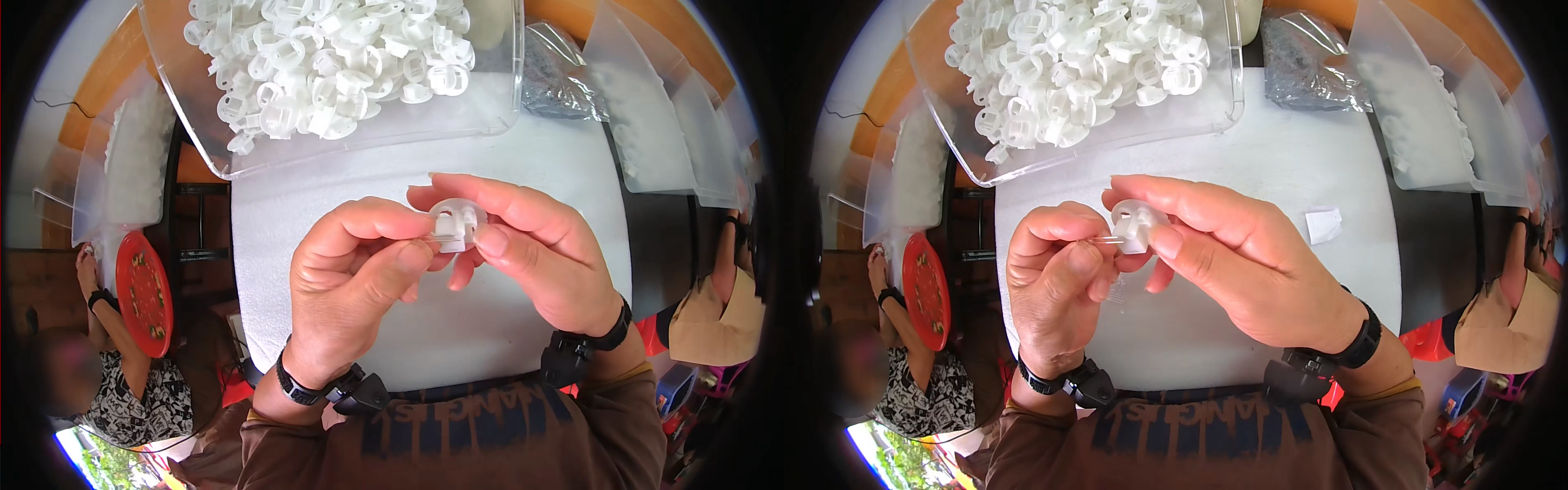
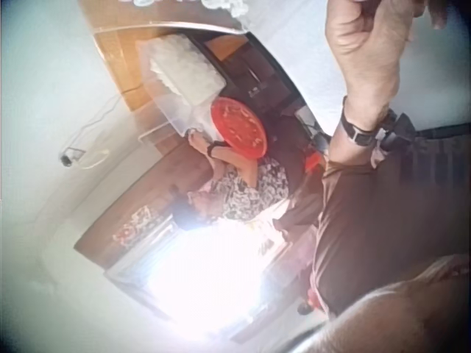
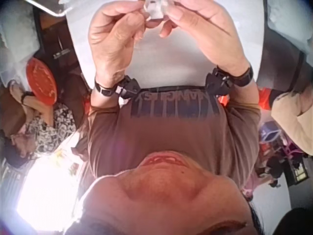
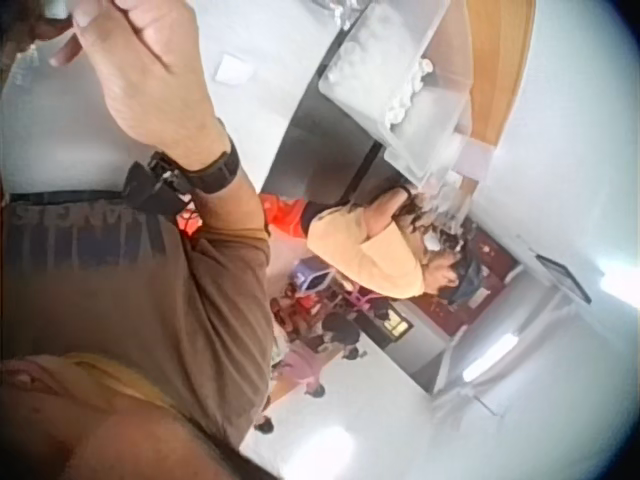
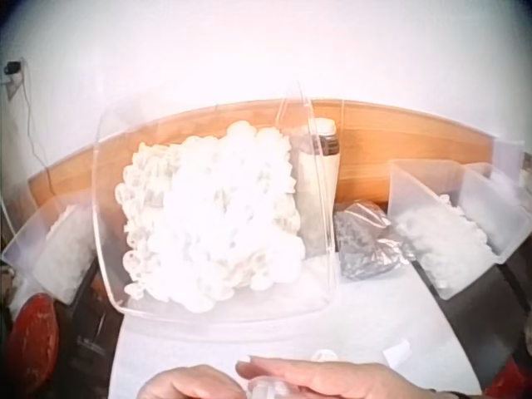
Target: Assembling small white plastic components by manually inserting metal pins into them.
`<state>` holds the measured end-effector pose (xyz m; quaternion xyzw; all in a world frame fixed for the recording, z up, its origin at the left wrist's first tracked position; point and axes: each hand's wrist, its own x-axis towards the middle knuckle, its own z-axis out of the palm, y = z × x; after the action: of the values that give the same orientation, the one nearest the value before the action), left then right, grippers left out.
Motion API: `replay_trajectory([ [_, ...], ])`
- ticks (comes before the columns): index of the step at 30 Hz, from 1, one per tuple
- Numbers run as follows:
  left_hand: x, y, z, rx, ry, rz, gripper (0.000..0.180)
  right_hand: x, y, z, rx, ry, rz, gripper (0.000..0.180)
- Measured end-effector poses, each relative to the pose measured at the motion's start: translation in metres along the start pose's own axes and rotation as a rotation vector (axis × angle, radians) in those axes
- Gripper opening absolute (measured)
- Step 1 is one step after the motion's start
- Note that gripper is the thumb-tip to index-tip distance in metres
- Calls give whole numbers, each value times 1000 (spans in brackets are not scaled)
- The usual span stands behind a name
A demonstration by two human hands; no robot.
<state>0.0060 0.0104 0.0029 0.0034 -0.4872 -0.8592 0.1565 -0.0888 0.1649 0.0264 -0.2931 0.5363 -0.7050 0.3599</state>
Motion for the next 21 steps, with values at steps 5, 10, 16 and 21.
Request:
replay_trajectory([
  [5,1,-4,1,43,-102,-18,18,-2,4,-13,-70,-36,-21,40],
  [10,4,-8,5,37,-146,-41,19,-5,8,-16,114,-65,-29,40],
  [16,1,-11,3,31,-116,-55,19,-8,12,-15,209,-53,-49,44],
  [21,0,-8,9,163,17,-22,14,-5,16,-17,214,-65,-50,44],
])
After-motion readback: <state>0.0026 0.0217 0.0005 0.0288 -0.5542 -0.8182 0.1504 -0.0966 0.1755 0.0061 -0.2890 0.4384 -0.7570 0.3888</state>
